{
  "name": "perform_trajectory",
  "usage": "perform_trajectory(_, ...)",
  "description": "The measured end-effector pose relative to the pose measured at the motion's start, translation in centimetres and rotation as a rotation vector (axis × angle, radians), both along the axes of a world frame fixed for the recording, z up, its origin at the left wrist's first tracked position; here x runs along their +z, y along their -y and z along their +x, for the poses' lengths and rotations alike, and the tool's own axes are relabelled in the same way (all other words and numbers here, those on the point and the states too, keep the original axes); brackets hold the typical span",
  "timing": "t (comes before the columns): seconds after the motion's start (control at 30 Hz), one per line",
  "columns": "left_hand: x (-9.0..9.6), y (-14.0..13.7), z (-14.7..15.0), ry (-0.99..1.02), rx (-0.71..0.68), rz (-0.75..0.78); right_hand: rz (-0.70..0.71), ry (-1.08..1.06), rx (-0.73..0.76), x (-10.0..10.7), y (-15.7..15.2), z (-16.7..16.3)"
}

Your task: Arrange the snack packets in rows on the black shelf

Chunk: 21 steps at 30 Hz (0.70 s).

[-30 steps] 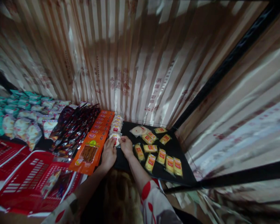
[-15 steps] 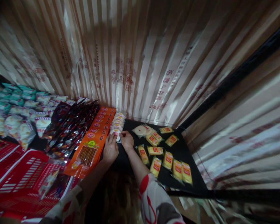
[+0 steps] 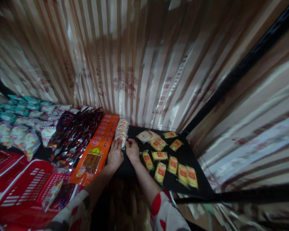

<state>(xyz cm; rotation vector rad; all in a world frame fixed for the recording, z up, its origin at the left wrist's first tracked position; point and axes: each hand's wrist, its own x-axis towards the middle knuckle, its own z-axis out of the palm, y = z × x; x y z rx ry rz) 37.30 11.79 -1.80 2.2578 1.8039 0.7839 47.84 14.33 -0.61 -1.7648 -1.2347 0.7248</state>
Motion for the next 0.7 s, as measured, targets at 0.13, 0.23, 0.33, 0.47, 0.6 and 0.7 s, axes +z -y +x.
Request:
perform_trajectory(0.13,1.0,0.6,-0.4,0.004,0.003,0.027,0.112,-0.15,0.04,-0.2,5.3,0.6)
perform_trajectory(0.23,2.3,2.2,-0.5,0.02,0.005,0.032,0.142,-0.194,0.071,-0.8,11.1,1.5)
perform_trajectory(0.33,3.3,5.6,-0.1,0.061,-0.04,-0.076,0.104,-0.1,0.139,-1.8,17.5,2.9)
perform_trajectory(0.47,2.5,12.1,0.7,0.079,-0.248,-0.279,0.072,0.137,0.21,-3.7,23.8,4.9)
perform_trajectory(0.6,-0.5,17.5,1.4,-0.126,-0.24,-0.462,0.021,0.252,0.184,-4.8,26.3,5.5)
perform_trajectory(0.7,-2.4,19.5,1.7,-0.169,-0.244,-0.528,-0.036,0.275,0.255,-4.6,26.5,4.8)
